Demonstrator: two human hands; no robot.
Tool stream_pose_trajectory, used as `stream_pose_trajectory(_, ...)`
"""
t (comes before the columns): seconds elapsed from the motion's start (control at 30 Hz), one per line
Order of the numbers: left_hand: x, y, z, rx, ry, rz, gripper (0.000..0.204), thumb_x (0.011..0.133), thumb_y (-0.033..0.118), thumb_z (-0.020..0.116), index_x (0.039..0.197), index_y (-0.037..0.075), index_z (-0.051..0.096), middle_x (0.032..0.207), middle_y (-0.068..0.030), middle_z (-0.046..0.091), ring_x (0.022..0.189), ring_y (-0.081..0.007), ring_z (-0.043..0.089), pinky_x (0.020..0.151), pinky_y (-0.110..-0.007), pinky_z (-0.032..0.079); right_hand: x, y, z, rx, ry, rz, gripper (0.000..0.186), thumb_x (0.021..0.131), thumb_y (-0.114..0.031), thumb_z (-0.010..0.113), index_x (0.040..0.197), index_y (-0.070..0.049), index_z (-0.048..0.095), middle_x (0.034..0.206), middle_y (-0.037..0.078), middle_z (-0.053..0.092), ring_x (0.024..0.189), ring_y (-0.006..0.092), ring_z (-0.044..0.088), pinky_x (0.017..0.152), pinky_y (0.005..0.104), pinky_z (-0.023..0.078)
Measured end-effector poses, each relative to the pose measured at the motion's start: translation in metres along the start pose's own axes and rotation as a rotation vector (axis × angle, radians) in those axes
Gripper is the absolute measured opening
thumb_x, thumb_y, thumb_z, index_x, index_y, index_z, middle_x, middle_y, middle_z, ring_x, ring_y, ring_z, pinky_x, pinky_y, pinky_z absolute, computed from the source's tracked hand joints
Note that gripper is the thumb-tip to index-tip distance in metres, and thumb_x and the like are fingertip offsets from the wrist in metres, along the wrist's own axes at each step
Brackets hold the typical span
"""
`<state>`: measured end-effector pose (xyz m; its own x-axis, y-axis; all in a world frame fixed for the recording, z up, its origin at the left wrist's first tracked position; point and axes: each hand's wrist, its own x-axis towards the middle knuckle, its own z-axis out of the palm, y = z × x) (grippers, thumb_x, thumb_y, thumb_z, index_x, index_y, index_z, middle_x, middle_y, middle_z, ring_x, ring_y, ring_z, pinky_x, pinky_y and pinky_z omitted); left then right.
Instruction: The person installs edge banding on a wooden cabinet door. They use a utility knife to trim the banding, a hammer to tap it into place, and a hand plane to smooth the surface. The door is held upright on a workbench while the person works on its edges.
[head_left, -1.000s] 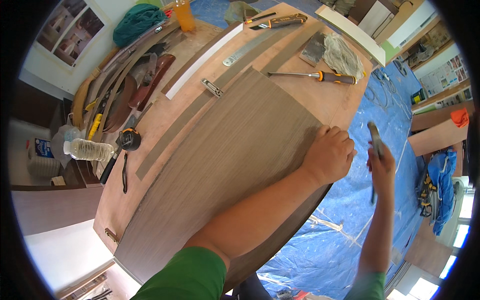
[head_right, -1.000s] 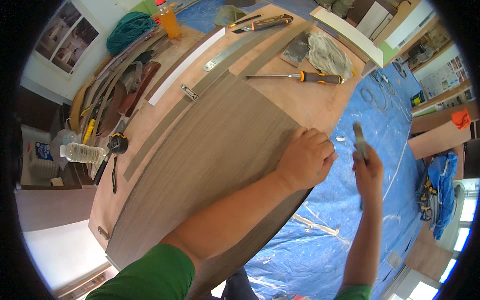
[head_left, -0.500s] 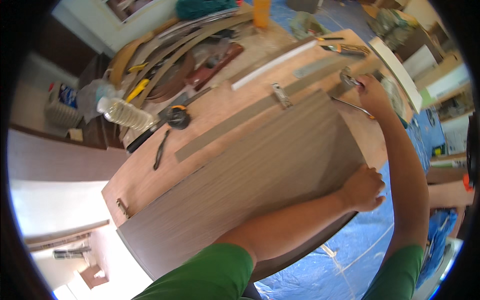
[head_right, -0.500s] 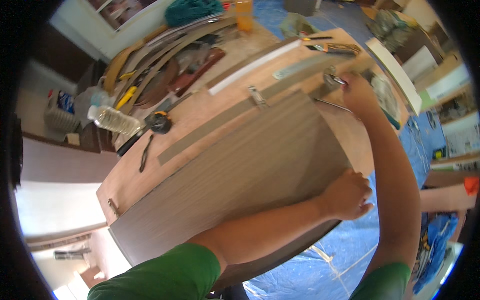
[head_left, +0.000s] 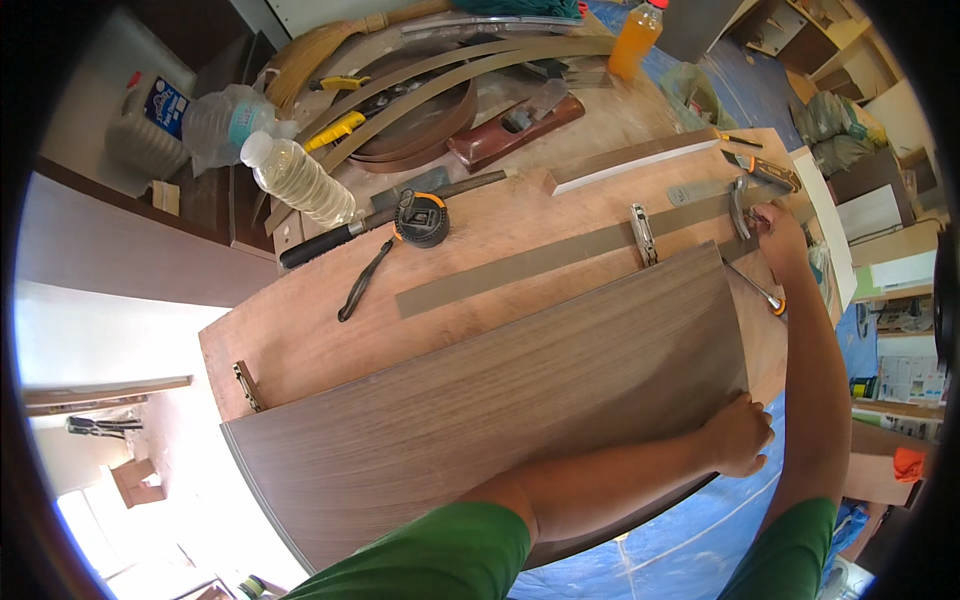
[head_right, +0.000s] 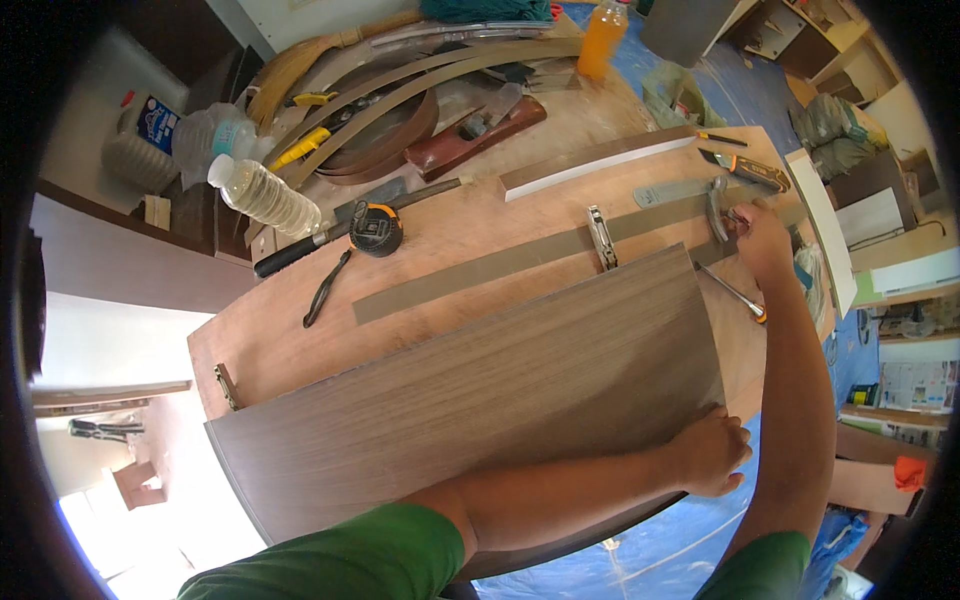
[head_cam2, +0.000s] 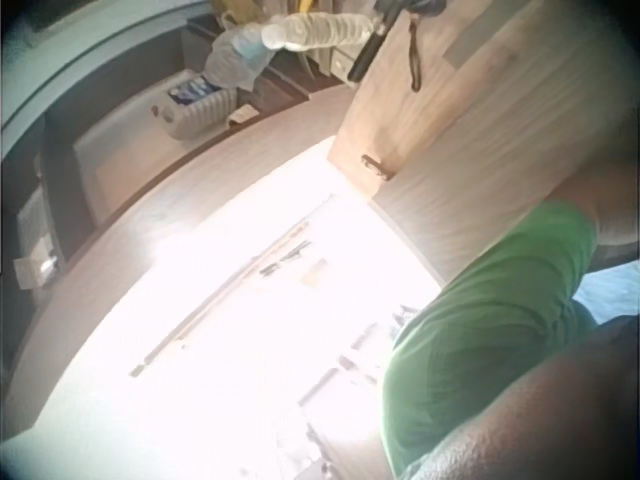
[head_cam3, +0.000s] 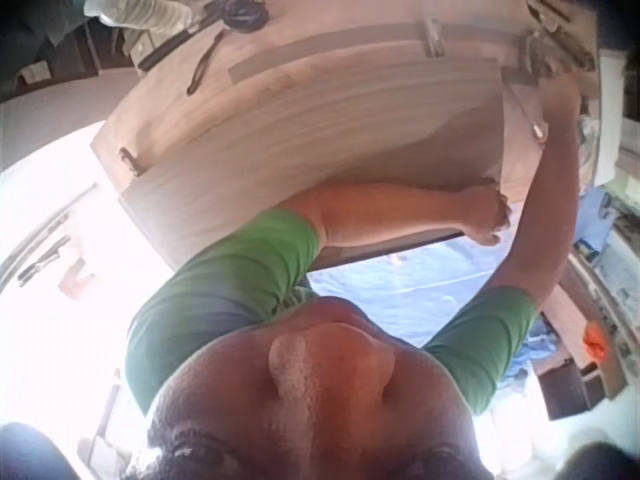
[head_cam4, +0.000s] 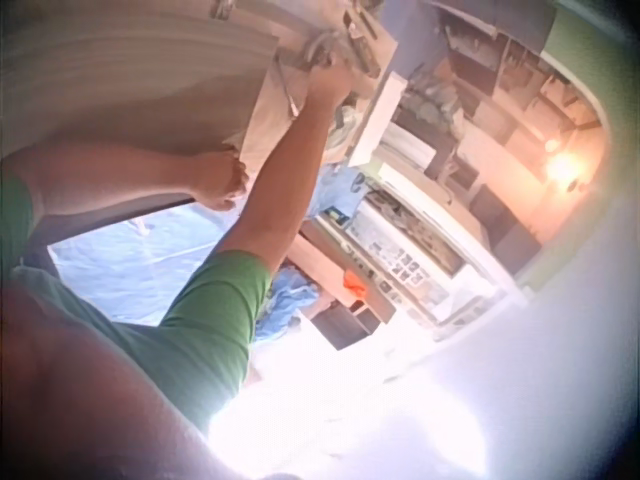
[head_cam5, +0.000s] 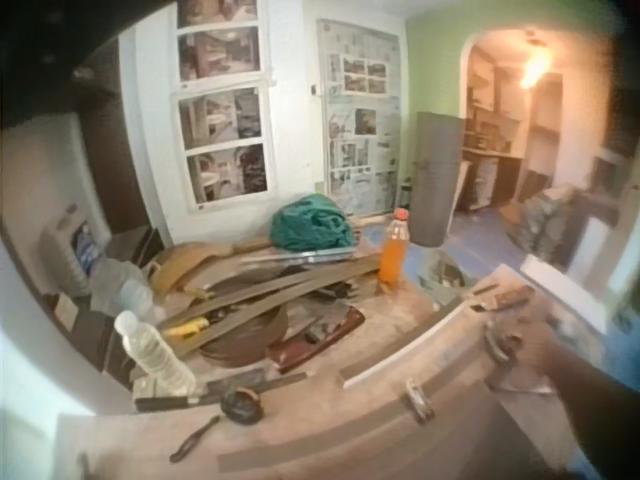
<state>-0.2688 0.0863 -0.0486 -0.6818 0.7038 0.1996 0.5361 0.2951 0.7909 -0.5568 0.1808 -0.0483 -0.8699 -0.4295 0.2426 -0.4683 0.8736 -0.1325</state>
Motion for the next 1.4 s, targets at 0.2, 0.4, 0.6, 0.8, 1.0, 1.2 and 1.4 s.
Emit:
stream_pose_trajectory(0.2,0.001,-0.003,0.005,-0.080,0.085,0.011,0.037,0.089,0.035,0.065,0.113,0.008,0.074,0.120,-0.0129,0.068,0.118,-0.0301,0.060,0.103,-0.047,0.043,0.065,-0.173,-0.011,0.387,0.085,-0.183,0.032,0.088,-0.004,0.062,0.120,-0.006,0.069,0.111,0.015,0.070,0.093,0.0281,0.070,0.080,0.0396,0.055)
stream_pose_trajectory(0.4,0.006,-0.006,0.025,-0.116,0.192,0.076,0.038,0.089,0.034,0.063,0.115,0.008,0.073,0.124,-0.0130,0.068,0.122,-0.0291,0.060,0.104,-0.047,0.042,0.100,-0.377,0.042,-0.072,-0.219,-0.618,0.057,0.079,-0.010,0.077,0.134,-0.012,0.065,0.132,0.004,0.064,0.128,0.0272,0.053,0.106,0.0471,0.046)
stream_pose_trajectory(0.6,0.008,-0.008,0.017,-0.091,0.150,0.053,0.039,0.088,0.034,0.062,0.114,0.008,0.074,0.122,-0.0134,0.069,0.122,-0.0287,0.060,0.104,-0.048,0.041,0.121,-0.383,0.052,-0.218,-0.364,-0.614,0.048,0.085,-0.006,0.072,0.131,-0.018,0.068,0.137,0.002,0.062,0.133,0.0282,0.050,0.116,0.0586,0.035)
stream_pose_trajectory(0.8,-0.002,-0.001,-0.005,0.059,-0.134,0.001,0.039,0.087,0.035,0.061,0.112,0.007,0.075,0.120,-0.0139,0.070,0.121,-0.0282,0.061,0.104,-0.048,0.041,0.113,-0.337,-0.007,0.032,0.145,-0.798,0.041,0.089,-0.011,0.074,0.129,-0.014,0.067,0.133,0.001,0.065,0.129,0.0231,0.052,0.107,0.0488,0.041)
stream_pose_trajectory(1.0,-0.001,-0.020,0.021,0.029,0.064,0.002,0.028,0.081,0.026,0.060,0.093,0.009,0.077,0.103,-0.0138,0.073,0.104,-0.0317,0.067,0.096,-0.050,0.047,-0.004,-0.273,-0.172,0.681,0.268,-0.144,0.039,0.096,-0.014,0.070,0.133,-0.005,0.062,0.127,0.005,0.066,0.113,0.0180,0.059,0.096,0.0358,0.048)
stream_pose_trajectory(1.2,0.011,-0.015,0.014,-0.006,0.059,0.057,0.024,0.080,0.030,0.062,0.082,0.011,0.077,0.090,-0.0162,0.075,0.085,-0.0345,0.073,0.080,-0.049,0.057,-0.284,-0.147,-0.327,0.985,0.236,0.223,0.041,0.103,-0.016,0.063,0.141,-0.006,0.052,0.124,0.011,0.065,0.100,0.0169,0.063,0.085,0.0306,0.055)
stream_pose_trajectory(1.4,-0.009,-0.025,-0.002,-0.187,0.187,-0.152,0.034,0.079,0.038,0.063,0.090,0.010,0.080,0.094,-0.0157,0.077,0.093,-0.0333,0.074,0.086,-0.041,0.058,-0.505,-0.224,-0.303,1.015,0.399,0.736,0.068,0.094,-0.003,0.069,0.153,-0.002,0.036,0.144,0.019,0.050,0.106,0.0204,0.065,0.082,0.0254,0.058)
